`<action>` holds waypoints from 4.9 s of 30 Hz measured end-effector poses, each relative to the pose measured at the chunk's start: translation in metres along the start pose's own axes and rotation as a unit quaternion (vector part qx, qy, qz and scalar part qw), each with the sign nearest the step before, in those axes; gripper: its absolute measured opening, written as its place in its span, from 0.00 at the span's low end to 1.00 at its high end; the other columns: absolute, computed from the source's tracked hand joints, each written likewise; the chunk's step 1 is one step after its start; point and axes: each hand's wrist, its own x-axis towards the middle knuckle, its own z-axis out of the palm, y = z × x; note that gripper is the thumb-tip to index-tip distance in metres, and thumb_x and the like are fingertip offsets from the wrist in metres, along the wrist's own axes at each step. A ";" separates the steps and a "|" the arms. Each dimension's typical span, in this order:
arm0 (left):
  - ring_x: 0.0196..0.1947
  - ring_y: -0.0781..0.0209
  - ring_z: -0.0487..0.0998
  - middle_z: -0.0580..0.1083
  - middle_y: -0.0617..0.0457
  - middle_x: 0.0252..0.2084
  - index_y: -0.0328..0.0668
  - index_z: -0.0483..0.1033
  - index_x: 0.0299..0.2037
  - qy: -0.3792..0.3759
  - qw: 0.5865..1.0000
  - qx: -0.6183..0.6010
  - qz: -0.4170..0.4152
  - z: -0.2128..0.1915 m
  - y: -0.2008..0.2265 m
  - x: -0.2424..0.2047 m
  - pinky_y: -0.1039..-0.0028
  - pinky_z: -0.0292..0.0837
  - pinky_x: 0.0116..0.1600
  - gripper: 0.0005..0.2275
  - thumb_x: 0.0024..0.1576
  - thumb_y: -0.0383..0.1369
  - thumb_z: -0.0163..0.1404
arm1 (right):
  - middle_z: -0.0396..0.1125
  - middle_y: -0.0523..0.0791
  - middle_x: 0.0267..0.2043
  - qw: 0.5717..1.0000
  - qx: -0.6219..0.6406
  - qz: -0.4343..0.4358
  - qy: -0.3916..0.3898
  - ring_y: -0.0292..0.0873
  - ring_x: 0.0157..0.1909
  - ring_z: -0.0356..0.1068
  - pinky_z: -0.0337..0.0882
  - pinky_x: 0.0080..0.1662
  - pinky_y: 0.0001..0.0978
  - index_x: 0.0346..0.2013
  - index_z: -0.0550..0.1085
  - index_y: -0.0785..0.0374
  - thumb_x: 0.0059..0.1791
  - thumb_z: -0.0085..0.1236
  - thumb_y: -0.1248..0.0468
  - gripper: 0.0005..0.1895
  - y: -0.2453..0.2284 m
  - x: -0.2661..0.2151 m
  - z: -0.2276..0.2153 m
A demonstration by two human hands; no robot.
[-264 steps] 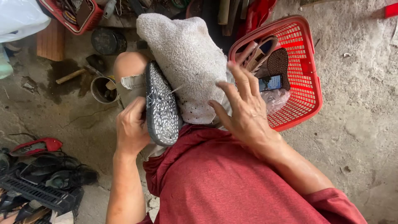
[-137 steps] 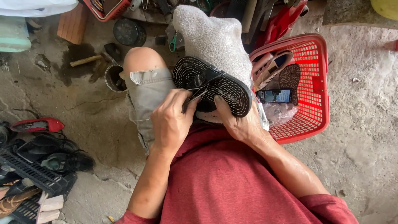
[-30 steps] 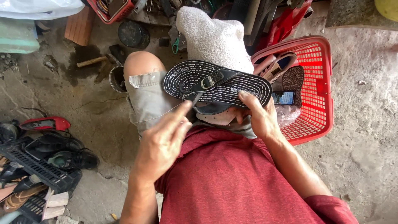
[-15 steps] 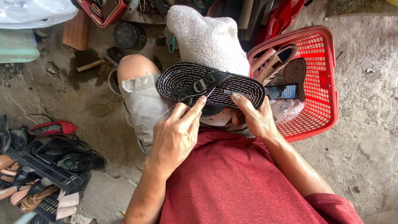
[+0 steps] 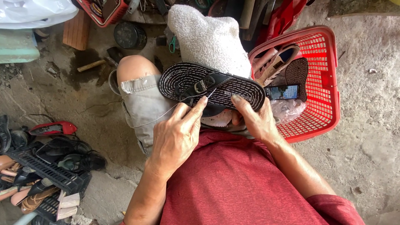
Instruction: The person sits on the floor and sews a black woven sandal using a needle and thread. They repeatedly push the needle through the sole and pull the thread to secure the sandal's structure.
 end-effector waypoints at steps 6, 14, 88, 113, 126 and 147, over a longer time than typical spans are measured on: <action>0.13 0.60 0.73 0.73 0.52 0.29 0.59 0.76 0.64 -0.044 0.998 -0.049 0.002 -0.011 -0.023 -0.003 0.70 0.73 0.22 0.20 0.63 0.27 0.45 | 0.74 0.61 0.30 0.969 -0.207 -0.132 0.035 0.61 0.33 0.78 0.76 0.35 0.52 0.40 0.77 0.74 0.49 0.63 0.59 0.17 -0.028 -0.019 0.010; 0.21 0.49 0.79 0.73 0.52 0.24 0.61 0.80 0.57 -0.049 0.998 -0.030 0.036 -0.025 -0.053 -0.006 0.61 0.79 0.27 0.17 0.61 0.29 0.47 | 0.75 0.60 0.43 0.903 -0.318 -0.288 0.015 0.61 0.42 0.78 0.79 0.40 0.51 0.55 0.74 0.72 0.44 0.62 0.65 0.25 0.007 -0.024 0.040; 0.27 0.45 0.73 0.66 0.51 0.25 0.44 0.69 0.33 0.099 0.992 -0.032 0.073 0.013 -0.087 -0.032 0.61 0.70 0.29 0.09 0.59 0.17 0.45 | 0.76 0.51 0.39 0.956 0.118 -0.159 -0.215 0.40 0.41 0.76 0.79 0.45 0.35 0.39 0.78 0.66 0.54 0.53 0.64 0.09 -0.041 -0.022 0.026; 0.27 0.42 0.75 0.67 0.47 0.24 0.43 0.70 0.32 0.070 0.995 -0.067 0.019 0.010 -0.092 -0.042 0.58 0.71 0.30 0.07 0.60 0.33 0.54 | 0.76 0.53 0.34 0.886 -0.260 -0.378 -0.064 0.55 0.34 0.79 0.81 0.37 0.47 0.59 0.71 0.65 0.54 0.54 0.71 0.18 -0.031 -0.002 0.046; 0.19 0.48 0.77 0.68 0.46 0.15 0.47 0.72 0.25 0.087 0.975 -0.035 -0.202 -0.005 -0.118 -0.098 0.65 0.71 0.27 0.22 0.49 0.56 0.63 | 0.72 0.44 0.24 0.877 -0.309 -0.349 -0.113 0.43 0.26 0.74 0.73 0.29 0.32 0.44 0.79 0.61 0.52 0.51 0.70 0.10 -0.013 -0.002 0.040; 0.16 0.58 0.75 0.76 0.50 0.18 0.40 0.81 0.37 0.019 0.942 -0.275 -0.190 0.002 -0.054 -0.029 0.64 0.75 0.32 0.10 0.63 0.28 0.43 | 0.59 0.61 0.68 0.871 -0.265 -0.412 -0.042 0.63 0.64 0.67 0.75 0.54 0.53 0.65 0.64 0.70 0.49 0.60 0.56 0.34 -0.019 -0.041 0.066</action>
